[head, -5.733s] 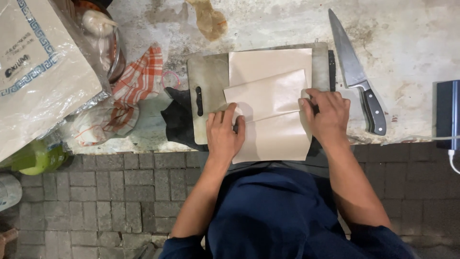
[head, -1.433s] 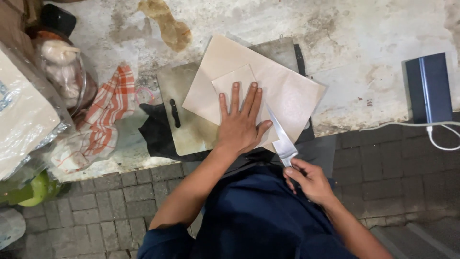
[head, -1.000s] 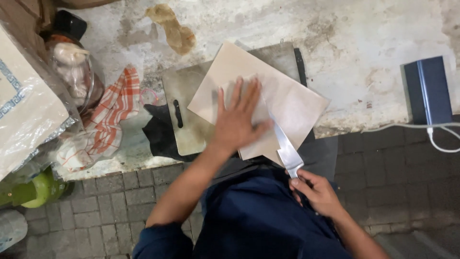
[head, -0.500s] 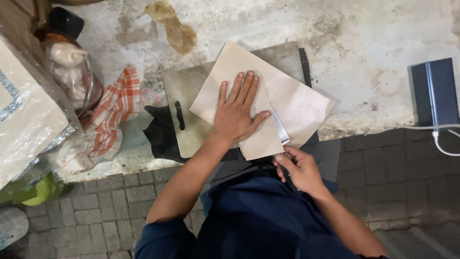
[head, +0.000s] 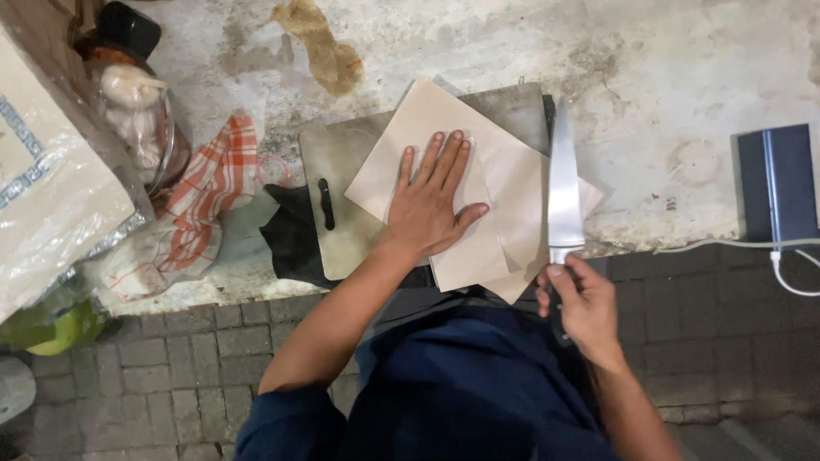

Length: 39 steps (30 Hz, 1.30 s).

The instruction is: Cutting paper liners to size and placing them inside small cardboard boxes for food packaging.

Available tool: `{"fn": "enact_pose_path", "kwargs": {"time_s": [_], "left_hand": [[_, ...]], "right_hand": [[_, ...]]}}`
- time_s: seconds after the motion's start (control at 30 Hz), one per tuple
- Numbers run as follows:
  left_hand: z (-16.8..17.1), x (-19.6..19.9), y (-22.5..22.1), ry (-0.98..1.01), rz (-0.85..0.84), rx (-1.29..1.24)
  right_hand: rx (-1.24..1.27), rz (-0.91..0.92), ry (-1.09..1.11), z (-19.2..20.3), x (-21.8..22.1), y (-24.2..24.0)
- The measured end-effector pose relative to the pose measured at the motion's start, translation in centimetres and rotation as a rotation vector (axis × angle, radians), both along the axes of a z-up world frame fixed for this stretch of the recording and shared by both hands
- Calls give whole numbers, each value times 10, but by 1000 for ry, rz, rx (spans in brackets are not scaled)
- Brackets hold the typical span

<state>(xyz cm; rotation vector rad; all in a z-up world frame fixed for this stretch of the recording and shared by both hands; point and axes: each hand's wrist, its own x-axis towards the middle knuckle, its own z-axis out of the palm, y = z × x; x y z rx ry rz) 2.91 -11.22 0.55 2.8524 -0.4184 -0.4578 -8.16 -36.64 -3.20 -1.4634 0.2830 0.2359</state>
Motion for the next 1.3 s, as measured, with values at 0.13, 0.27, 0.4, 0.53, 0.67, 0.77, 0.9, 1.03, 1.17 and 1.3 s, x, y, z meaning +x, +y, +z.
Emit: {"fn": "enact_pose_path", "kwargs": {"time_s": [0.13, 0.27, 0.4, 0.53, 0.67, 0.77, 0.9, 1.03, 1.17, 1.3], "left_hand": [[-8, -2, 1, -94, 18, -48], [-19, -6, 7, -264, 99, -189], [-17, 13, 15, -146, 145, -230], [-41, 40, 30, -83, 160, -223], [-36, 41, 50, -106, 170, -329], [-12, 26, 73, -56, 285, -431], [15, 8, 105, -138, 580, -609], [26, -30, 112, -377, 700, -792], [9, -68, 55, -557, 651, -871], [4, -76, 0, -217, 804, -1273]], "right_hand": [[-48, 165, -156, -9, -4, -1], [-298, 173, -314, 6, 4, -1], [-887, 314, -462, 77, 34, 10], [-1064, 314, -478, 50, 60, -12], [-1262, 282, -474, 36, 84, -23], [-1357, 293, -375, 15, 97, -39], [-1387, 261, -413, -3, 108, -57], [-1331, 214, -394, -11, 112, -62], [-960, 148, -322, -3, 91, -53], [-563, 143, -344, 26, 53, -44]]}}
